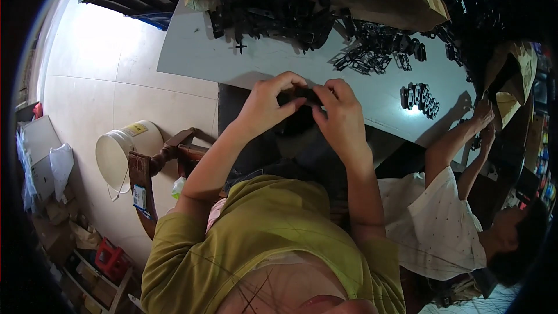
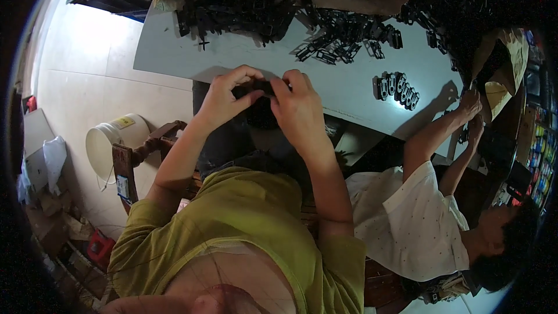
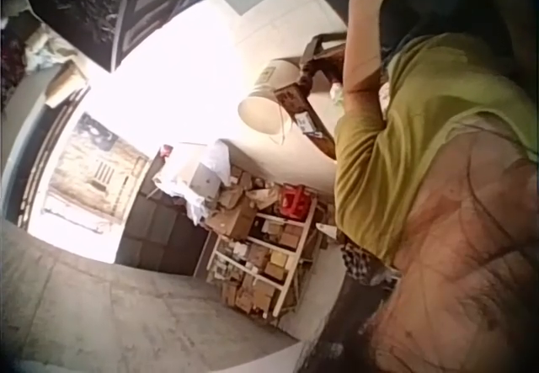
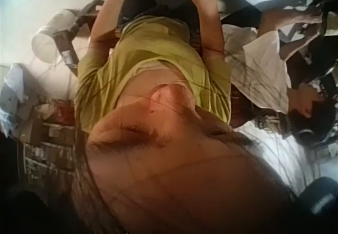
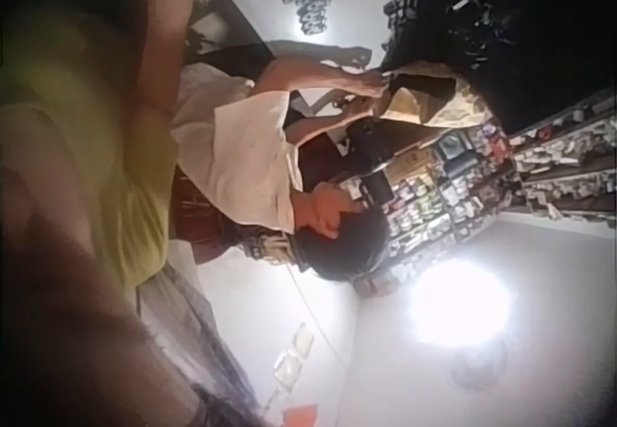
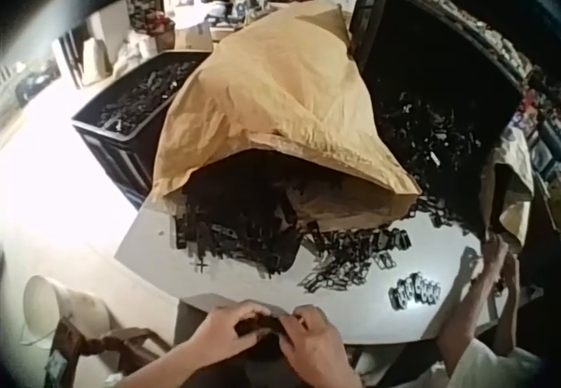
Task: Assembling or sorting small black plastic parts at a workstation.
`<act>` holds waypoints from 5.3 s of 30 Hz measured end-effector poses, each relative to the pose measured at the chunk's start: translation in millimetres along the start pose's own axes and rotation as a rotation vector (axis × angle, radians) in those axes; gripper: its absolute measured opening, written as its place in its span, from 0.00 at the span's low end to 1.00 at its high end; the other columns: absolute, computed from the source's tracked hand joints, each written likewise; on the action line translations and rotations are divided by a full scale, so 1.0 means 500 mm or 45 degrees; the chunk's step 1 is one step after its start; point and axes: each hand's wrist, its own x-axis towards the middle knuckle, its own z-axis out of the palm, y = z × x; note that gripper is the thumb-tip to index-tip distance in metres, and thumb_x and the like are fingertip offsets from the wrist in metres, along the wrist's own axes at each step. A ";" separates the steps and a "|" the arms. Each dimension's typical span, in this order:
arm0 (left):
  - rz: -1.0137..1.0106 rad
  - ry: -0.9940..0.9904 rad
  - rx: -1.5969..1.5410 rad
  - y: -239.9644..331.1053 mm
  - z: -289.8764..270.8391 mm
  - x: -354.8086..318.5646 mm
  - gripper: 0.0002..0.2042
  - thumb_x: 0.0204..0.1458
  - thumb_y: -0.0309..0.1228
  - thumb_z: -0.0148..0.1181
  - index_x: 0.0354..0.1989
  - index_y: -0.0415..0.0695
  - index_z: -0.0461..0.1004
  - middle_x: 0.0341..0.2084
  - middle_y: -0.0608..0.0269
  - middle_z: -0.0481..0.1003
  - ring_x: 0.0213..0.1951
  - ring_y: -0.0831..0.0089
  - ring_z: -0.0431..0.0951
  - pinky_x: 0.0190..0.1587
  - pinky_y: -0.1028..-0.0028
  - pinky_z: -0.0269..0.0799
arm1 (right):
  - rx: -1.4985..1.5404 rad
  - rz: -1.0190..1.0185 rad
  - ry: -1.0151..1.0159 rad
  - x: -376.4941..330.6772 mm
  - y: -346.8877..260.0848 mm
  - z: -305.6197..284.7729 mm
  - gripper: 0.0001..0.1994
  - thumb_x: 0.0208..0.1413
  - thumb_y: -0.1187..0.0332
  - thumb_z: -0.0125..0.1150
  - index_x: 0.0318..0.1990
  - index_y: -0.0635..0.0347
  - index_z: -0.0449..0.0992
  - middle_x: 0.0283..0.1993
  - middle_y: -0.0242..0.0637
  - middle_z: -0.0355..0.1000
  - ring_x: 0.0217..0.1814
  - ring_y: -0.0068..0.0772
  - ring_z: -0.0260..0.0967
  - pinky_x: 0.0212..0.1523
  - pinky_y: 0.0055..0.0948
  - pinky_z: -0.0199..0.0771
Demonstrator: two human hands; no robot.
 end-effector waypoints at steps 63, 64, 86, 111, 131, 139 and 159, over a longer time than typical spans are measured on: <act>0.343 0.463 0.494 0.019 -0.019 0.090 0.15 0.46 0.19 0.62 0.44 0.43 0.71 0.35 0.62 0.74 0.37 0.73 0.76 0.41 0.75 0.72 | -0.097 -0.027 0.583 -0.026 0.185 -0.039 0.08 0.45 0.79 0.62 0.34 0.62 0.74 0.37 0.40 0.73 0.41 0.43 0.70 0.44 0.34 0.68; 0.278 0.353 0.250 0.008 -0.011 0.079 0.15 0.46 0.19 0.61 0.43 0.42 0.70 0.36 0.63 0.74 0.38 0.76 0.76 0.41 0.77 0.71 | -0.108 -0.021 0.704 -0.017 0.222 -0.060 0.07 0.46 0.78 0.62 0.35 0.60 0.75 0.36 0.39 0.73 0.41 0.42 0.70 0.45 0.34 0.67; 0.038 -0.103 0.066 0.000 0.006 0.038 0.12 0.47 0.18 0.60 0.41 0.40 0.73 0.33 0.66 0.74 0.33 0.82 0.70 0.38 0.80 0.67 | -0.439 0.746 0.316 -0.092 0.170 -0.050 0.07 0.60 0.66 0.49 0.37 0.59 0.69 0.34 0.49 0.72 0.28 0.52 0.71 0.25 0.44 0.70; -0.036 -0.125 0.174 0.015 0.011 0.044 0.13 0.44 0.20 0.62 0.40 0.38 0.74 0.29 0.60 0.77 0.29 0.77 0.74 0.35 0.77 0.70 | -0.015 0.174 0.250 -0.022 0.099 -0.004 0.16 0.42 0.78 0.61 0.43 0.63 0.74 0.39 0.43 0.69 0.37 0.46 0.70 0.37 0.36 0.72; 0.093 -0.032 0.259 0.001 0.033 0.043 0.16 0.46 0.21 0.62 0.46 0.40 0.76 0.39 0.57 0.79 0.39 0.74 0.78 0.41 0.76 0.73 | -0.003 0.023 0.037 -0.014 0.028 -0.004 0.18 0.41 0.78 0.64 0.44 0.66 0.74 0.40 0.43 0.67 0.37 0.44 0.69 0.34 0.34 0.72; 0.182 -0.082 -0.088 -0.003 0.029 0.025 0.15 0.51 0.23 0.60 0.49 0.40 0.74 0.41 0.63 0.77 0.39 0.82 0.74 0.42 0.80 0.70 | 0.685 0.454 -0.200 -0.047 0.090 0.013 0.13 0.47 0.72 0.68 0.38 0.67 0.74 0.36 0.38 0.68 0.26 0.23 0.65 0.27 0.19 0.64; 0.449 0.216 1.162 -0.004 -0.046 0.125 0.11 0.49 0.24 0.57 0.42 0.48 0.75 0.40 0.63 0.68 0.34 0.60 0.76 0.32 0.64 0.72 | 0.158 0.195 0.177 -0.029 0.099 -0.010 0.10 0.55 0.72 0.55 0.45 0.57 0.73 0.30 0.45 0.71 0.30 0.48 0.68 0.30 0.39 0.67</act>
